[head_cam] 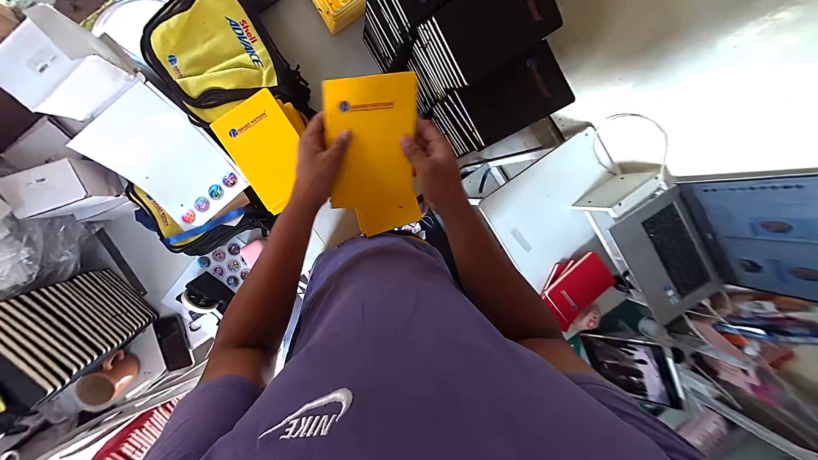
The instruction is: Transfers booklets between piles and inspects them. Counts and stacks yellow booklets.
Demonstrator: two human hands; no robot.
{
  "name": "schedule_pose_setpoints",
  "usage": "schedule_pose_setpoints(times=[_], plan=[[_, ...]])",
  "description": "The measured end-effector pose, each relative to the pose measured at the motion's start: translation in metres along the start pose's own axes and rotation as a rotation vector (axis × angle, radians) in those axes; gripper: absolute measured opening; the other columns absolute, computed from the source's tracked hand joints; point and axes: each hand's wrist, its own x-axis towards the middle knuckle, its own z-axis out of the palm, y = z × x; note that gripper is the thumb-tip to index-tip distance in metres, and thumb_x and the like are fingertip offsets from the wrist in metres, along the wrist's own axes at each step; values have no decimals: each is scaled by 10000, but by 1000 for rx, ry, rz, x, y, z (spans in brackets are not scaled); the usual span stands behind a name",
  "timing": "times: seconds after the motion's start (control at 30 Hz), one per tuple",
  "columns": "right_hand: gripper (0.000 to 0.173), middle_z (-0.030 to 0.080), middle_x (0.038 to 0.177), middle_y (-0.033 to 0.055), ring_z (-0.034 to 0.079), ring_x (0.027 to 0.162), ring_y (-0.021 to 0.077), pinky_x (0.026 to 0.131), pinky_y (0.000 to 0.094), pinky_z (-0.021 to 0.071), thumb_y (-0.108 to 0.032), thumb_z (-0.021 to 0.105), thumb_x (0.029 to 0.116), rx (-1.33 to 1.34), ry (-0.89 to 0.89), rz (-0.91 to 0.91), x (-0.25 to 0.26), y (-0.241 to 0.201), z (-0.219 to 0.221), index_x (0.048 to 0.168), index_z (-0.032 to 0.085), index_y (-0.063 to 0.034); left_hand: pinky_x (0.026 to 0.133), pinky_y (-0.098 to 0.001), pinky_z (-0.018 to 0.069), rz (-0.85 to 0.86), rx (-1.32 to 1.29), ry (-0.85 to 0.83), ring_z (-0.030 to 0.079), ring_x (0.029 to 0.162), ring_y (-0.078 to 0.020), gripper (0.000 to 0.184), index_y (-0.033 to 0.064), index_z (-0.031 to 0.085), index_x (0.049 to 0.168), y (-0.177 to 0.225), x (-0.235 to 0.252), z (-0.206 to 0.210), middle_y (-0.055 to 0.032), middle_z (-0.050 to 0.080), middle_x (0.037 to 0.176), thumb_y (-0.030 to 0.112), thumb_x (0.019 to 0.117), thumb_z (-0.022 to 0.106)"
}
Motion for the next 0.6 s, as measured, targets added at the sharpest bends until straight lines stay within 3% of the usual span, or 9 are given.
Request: schedule_pose_setpoints(times=[0.07, 0.17, 0.3, 0.37, 0.43, 0.5, 0.53, 0.6], plan=[[441, 639, 1354, 126, 664, 1176, 216, 963, 419, 589, -255, 513, 1080, -44, -168, 61, 16, 10, 22, 1458, 500, -29, 769, -430, 660, -1, 82, 194, 755, 889, -230, 473, 14, 463, 1469, 0, -12, -44, -137, 735, 1106, 185, 1048, 593], [553, 597, 1430, 135, 622, 1260, 237, 1008, 447, 555, -390, 531, 1063, -119, -287, 139, 43, 26, 53, 1498, 473, -52, 814, -393, 647, -22, 160, 435, 744, 928, -188, 474, 5, 481, 1455, -5, -17, -103, -133, 719, 1149, 189, 1035, 600], [806, 457, 1566, 160, 486, 1419, 297, 1121, 566, 456, -563, 584, 996, -131, -331, 294, 79, 43, 98, 1596, 322, -93, 815, -372, 634, -85, 274, 546, 738, 913, -174, 401, 15, 552, 1388, -23, -9, -139, -135, 717, 1133, 154, 1017, 610], [924, 434, 1581, 181, 464, 1430, 312, 1133, 569, 431, -630, 608, 951, -166, -329, 363, 94, 51, 120, 1620, 271, -89, 896, -499, 589, -184, 463, 568, 709, 1016, -279, 467, 49, 579, 1390, -37, -7, -145, -180, 702, 1167, 260, 982, 666], [921, 465, 1557, 175, 478, 1418, 313, 1134, 566, 438, -654, 617, 936, -169, -338, 458, 103, 56, 137, 1602, 319, -92, 1031, -642, 447, -252, 529, 589, 548, 1250, -458, 737, 97, 444, 1544, -54, -6, -149, -292, 563, 1372, 403, 931, 714], [829, 574, 1456, 158, 569, 1337, 286, 1088, 547, 498, -659, 596, 950, -127, -368, 525, 104, 60, 150, 1552, 426, -116, 1064, -633, 447, -312, 377, 585, 477, 1351, -452, 893, 118, 285, 1608, -67, -11, -148, -301, 443, 1498, 512, 924, 702], [793, 608, 1420, 149, 597, 1307, 275, 1073, 543, 511, -660, 581, 958, -97, -388, 549, 104, 62, 153, 1539, 456, -135, 1042, -589, 497, -340, 222, 558, 522, 1335, -388, 874, 123, 264, 1606, -71, -14, -147, -255, 466, 1498, 536, 949, 665], [791, 636, 1379, 154, 622, 1272, 279, 1050, 543, 526, -684, 583, 944, -67, -389, 585, 109, 67, 155, 1500, 503, -126, 958, -515, 582, -385, -126, 455, 658, 1200, -275, 710, 156, 383, 1551, -79, -19, -144, -138, 635, 1364, 599, 1013, 520]])
